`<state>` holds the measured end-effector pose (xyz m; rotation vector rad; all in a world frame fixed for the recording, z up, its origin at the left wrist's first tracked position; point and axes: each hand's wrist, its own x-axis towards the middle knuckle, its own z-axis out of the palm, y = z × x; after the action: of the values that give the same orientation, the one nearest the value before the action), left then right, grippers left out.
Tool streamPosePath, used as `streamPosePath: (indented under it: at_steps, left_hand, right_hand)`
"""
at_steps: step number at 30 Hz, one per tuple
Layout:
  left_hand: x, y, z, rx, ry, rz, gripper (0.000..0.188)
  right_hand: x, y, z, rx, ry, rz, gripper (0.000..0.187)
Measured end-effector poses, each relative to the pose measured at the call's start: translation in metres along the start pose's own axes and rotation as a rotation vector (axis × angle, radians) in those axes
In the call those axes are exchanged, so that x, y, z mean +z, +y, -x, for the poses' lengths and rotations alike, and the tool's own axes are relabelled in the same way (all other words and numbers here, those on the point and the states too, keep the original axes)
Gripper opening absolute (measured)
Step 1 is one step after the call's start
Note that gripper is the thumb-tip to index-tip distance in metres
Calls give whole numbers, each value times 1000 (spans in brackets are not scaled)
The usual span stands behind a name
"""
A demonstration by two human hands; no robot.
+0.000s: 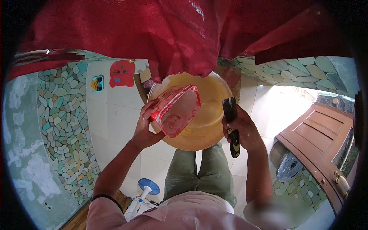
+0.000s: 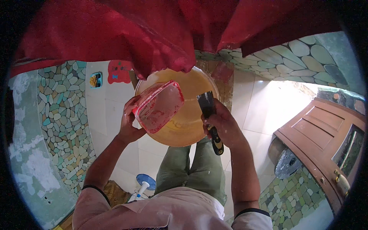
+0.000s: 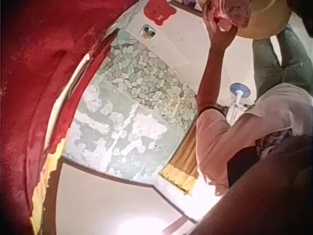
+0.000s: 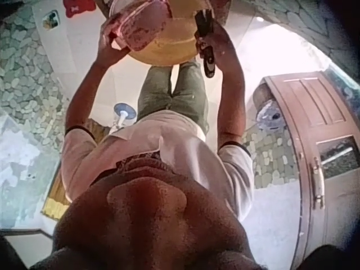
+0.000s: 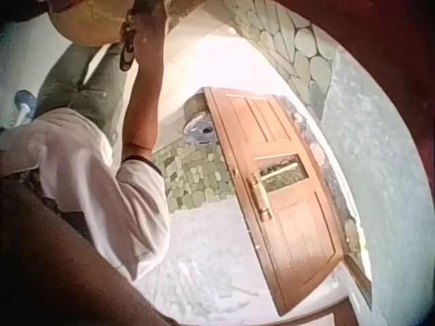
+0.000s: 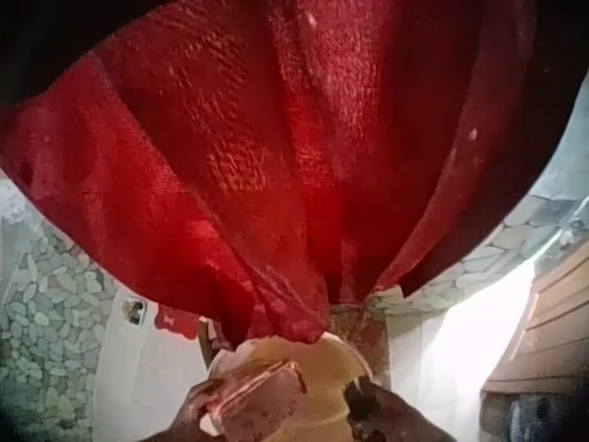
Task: Cleaning a plastic container by rinsing it in a bucket and scrubbing with a brush.
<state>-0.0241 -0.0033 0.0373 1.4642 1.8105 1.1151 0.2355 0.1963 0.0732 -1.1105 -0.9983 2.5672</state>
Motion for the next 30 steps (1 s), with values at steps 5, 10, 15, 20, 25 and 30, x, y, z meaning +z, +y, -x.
streamPosePath:
  at_steps: [5, 10, 15, 20, 25, 30]
  left_hand:
    - [-15, 18, -3, -24, -112, -310, 73]
    - [-9, 29, -14, 39, -264, -748, 64]
    - [-2, 36, -26, 121, -282, -887, 64]
    - [-1, 37, -39, 134, -284, -842, 64]
    - [-10, 22, -40, -276, -3, 94, 87]
    - [-2, 14, -26, -275, 95, 358, 100]
  right_hand:
    - [8, 15, -4, 27, 9, -63, 28]
    - [23, 55, -1, 166, 123, -390, 29]
    - [29, 78, 6, 258, 183, -582, 29]
    - [28, 94, 9, 159, 170, -767, 31]
    - [47, 68, 20, 106, 256, -666, 33]
    - [38, 66, 28, 120, 187, -502, 30]
